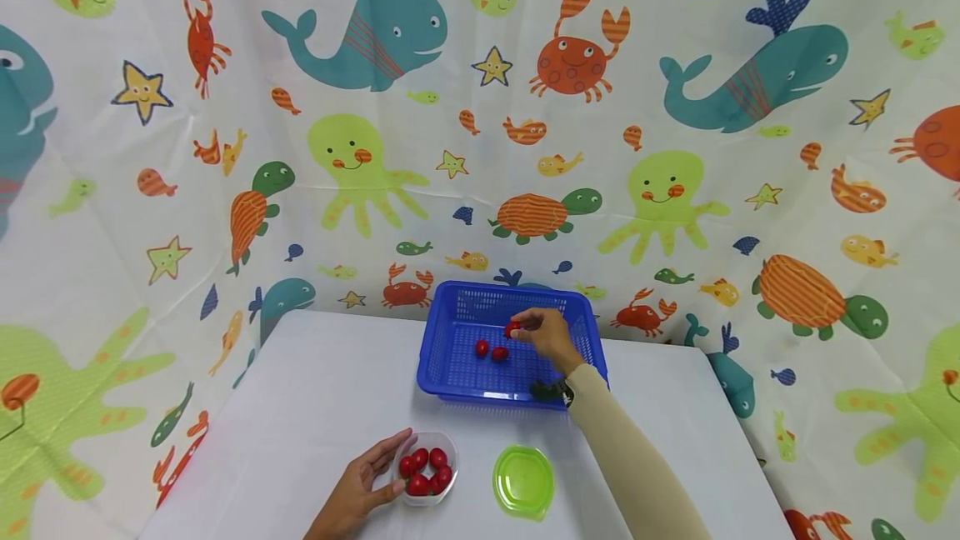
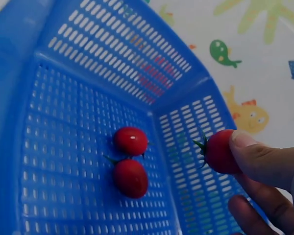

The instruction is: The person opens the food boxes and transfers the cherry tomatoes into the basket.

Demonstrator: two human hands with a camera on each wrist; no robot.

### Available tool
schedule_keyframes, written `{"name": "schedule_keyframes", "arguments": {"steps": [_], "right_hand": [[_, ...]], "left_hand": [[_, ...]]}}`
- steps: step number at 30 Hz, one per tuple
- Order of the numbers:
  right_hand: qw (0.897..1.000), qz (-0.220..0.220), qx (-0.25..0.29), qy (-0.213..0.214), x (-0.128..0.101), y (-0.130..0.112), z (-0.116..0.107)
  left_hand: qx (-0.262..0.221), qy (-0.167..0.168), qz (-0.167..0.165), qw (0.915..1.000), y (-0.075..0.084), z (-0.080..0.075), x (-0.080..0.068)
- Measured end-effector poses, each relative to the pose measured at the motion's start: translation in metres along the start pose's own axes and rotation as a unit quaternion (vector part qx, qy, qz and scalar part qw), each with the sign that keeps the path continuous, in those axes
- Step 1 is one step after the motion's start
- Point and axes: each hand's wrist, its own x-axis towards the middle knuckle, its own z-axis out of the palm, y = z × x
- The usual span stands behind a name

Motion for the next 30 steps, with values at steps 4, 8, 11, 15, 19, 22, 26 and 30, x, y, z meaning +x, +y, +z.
{"name": "schedule_keyframes", "arguments": {"steps": [4, 8, 11, 15, 19, 22, 26, 30], "right_hand": [[1.000, 0.010, -0.004, -0.003, 0.006, 0.003, 0.001], [1.000, 0.021, -0.006, -0.004, 0.011, 0.007, 0.001], [1.000, 0.028, -0.004, -0.006, 0.015, 0.009, 0.000], [0.999, 0.038, 0.000, -0.010, 0.020, 0.013, -0.001], [0.999, 0.051, -0.004, -0.014, 0.026, 0.017, -0.001], [0.998, 0.063, -0.010, -0.018, 0.029, 0.019, -0.001], [0.997, 0.075, -0.017, -0.023, 0.031, 0.022, -0.001], [0.996, 0.080, -0.021, -0.028, 0.033, 0.026, 0.001]], "left_hand": [[0.001, 0.000, 0.005, 1.0000, -0.002, 0.000, 0.001], [0.002, -0.005, 0.020, 0.9998, -0.004, -0.001, 0.002], [0.005, -0.006, 0.027, 0.9996, -0.004, -0.002, 0.002], [0.006, -0.004, 0.026, 0.9996, -0.004, -0.002, 0.002], [0.003, 0.000, 0.018, 0.9998, -0.003, -0.001, 0.001], [0.001, 0.001, 0.015, 0.9999, -0.003, -0.001, 0.000], [0.001, 0.002, 0.015, 0.9999, -0.003, -0.001, 0.000], [0.001, 0.002, 0.019, 0.9998, -0.002, 0.000, -0.001]]}}
